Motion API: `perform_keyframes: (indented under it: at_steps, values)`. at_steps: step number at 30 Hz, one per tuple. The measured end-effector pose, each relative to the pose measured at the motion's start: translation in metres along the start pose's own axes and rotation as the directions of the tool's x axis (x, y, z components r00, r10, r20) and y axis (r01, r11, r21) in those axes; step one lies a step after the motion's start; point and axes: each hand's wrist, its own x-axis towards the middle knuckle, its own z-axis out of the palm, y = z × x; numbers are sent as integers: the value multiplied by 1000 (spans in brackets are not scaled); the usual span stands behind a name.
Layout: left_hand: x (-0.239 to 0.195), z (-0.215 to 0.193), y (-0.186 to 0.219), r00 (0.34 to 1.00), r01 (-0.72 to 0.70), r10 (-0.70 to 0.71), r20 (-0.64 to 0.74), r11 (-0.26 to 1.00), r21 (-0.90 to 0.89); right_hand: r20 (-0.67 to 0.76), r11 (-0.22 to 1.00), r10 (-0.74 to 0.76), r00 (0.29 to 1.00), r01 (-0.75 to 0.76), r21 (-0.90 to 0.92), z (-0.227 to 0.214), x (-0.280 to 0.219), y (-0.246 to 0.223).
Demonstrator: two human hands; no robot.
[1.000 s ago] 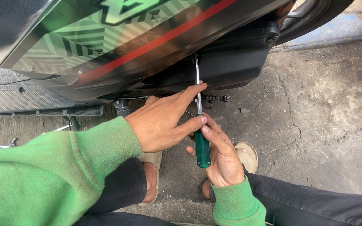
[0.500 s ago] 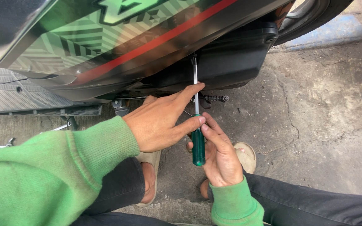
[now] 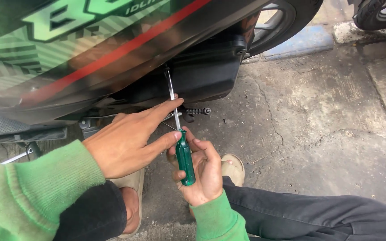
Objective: The person uses a green screwdriver to remove a screw from the side panel of a scooter. They then use a wrench to loosen a bolt on the lower part of the scooter's body.
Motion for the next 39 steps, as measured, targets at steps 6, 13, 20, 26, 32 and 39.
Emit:
perform_keyframes:
  at_steps: [6, 13, 20, 26, 32, 39]
  values:
    - [3, 0, -1, 1000, 0, 0, 3, 1000, 6, 26, 998, 33, 999, -34, 47, -5, 5, 1]
    - [0, -2, 2, 999, 14, -14, 33, 1000, -14, -73, 992, -118, 990, 114, -58, -4, 7, 4]
    - [-1, -2, 3, 996, 60, -60, 68, 998, 7, -49, 971, -198, 979, 189, -143, -2, 6, 6]
    - [-2, -3, 2, 998, 36, -37, 59, 999, 8, -58, 987, -124, 991, 118, -106, 4, 3, 4]
    - [-2, -1, 1, 999, 6, -6, 33, 1000, 1, -25, 974, -76, 997, 69, -215, 2, -2, 0]
    - [0, -2, 3, 999, 23, -23, 29, 1000, -7, 49, 912, -203, 978, 207, -354, 2, -3, 1]
